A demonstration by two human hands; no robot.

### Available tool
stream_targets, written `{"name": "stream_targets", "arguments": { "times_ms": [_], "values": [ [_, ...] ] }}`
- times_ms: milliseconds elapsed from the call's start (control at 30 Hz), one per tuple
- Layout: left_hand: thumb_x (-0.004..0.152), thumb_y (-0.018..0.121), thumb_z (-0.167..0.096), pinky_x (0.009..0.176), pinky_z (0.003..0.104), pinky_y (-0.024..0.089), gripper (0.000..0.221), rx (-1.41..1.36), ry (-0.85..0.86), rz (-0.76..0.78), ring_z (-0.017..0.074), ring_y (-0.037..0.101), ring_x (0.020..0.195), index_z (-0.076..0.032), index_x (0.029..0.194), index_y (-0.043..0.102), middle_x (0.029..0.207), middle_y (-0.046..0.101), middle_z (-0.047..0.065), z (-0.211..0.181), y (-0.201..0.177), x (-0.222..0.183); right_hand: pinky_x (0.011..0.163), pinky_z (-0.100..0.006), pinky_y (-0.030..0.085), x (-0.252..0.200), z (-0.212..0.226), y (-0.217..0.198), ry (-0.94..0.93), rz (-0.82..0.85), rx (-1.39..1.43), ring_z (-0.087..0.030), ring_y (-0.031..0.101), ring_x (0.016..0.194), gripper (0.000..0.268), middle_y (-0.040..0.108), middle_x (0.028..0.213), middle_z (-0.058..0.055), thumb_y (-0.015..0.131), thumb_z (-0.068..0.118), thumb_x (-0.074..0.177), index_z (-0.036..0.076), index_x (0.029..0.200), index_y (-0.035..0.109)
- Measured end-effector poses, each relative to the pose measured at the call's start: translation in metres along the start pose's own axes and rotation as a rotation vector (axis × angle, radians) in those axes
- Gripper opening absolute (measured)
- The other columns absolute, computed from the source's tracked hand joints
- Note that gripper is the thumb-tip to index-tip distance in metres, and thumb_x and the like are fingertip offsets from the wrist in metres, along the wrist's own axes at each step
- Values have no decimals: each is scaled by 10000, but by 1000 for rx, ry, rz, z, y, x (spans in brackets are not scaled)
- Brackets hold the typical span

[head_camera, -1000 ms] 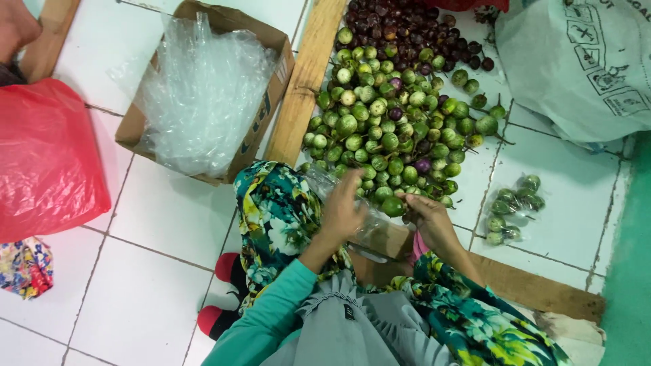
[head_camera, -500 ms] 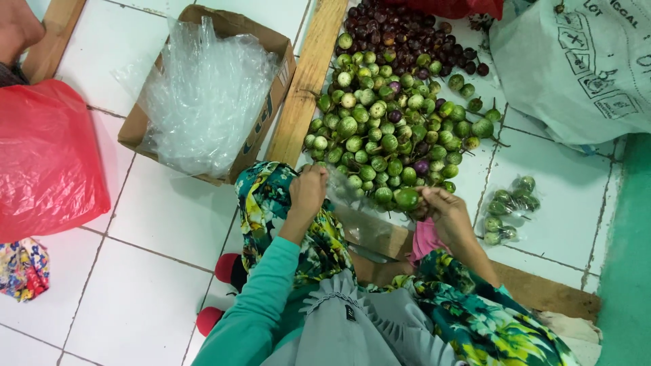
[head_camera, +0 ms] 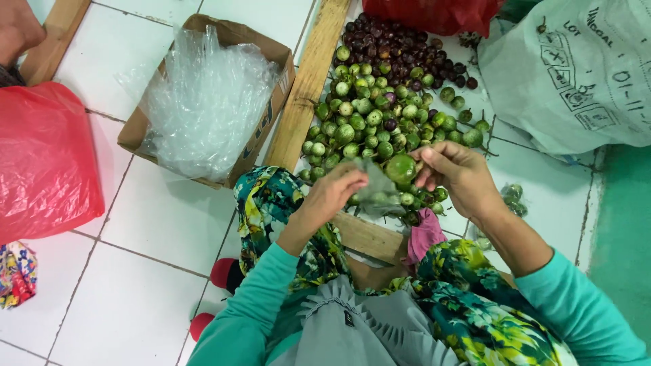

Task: The person cleans and sorts small round green and dark red vegetables by hand using a cloth to wipe them before placing them into small plastic bags.

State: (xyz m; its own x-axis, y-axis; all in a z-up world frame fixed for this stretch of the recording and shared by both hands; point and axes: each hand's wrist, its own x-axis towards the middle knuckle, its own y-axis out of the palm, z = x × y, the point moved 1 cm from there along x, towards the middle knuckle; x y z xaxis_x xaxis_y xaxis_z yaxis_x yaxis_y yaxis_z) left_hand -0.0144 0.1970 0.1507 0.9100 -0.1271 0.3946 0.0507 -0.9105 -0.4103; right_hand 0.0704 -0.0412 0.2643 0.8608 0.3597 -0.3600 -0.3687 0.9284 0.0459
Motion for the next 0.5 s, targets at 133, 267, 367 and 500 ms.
{"name": "stream_targets", "arguments": {
  "times_ms": [133,267,367,500],
  "values": [
    [953,712,-133,727,371,631,157,28,22,79,298,749,876,-108,1108,712,1275,652,132,-27,-4,11,436,-240,386,6,8,22,40,30,-64,-102,548,488,222,643,785,-51,599,233,1039,24,1025,674],
    [950,719,-161,736,375,631,159,15,82,98,316,752,932,-142,1108,720,1329,634,144,-40,-12,8,344,-233,317,16,-9,29,32,151,-94,-70,427,379,271,587,724,-29,544,289,1065,37,1030,638],
    [959,720,-162,734,388,621,155,13,94,92,342,743,949,-160,1114,713,1320,642,140,-44,-17,3,325,-249,289,18,-23,30,89,152,-114,-87,397,354,266,569,721,-13,504,311,1067,67,1034,602],
    [975,706,-134,739,410,598,183,24,96,126,357,727,948,-171,1154,692,1225,669,113,-39,-18,-2,573,-295,484,12,-28,29,-287,83,-603,-145,563,654,246,638,848,-46,503,273,1127,54,1092,611]
  ]
}}
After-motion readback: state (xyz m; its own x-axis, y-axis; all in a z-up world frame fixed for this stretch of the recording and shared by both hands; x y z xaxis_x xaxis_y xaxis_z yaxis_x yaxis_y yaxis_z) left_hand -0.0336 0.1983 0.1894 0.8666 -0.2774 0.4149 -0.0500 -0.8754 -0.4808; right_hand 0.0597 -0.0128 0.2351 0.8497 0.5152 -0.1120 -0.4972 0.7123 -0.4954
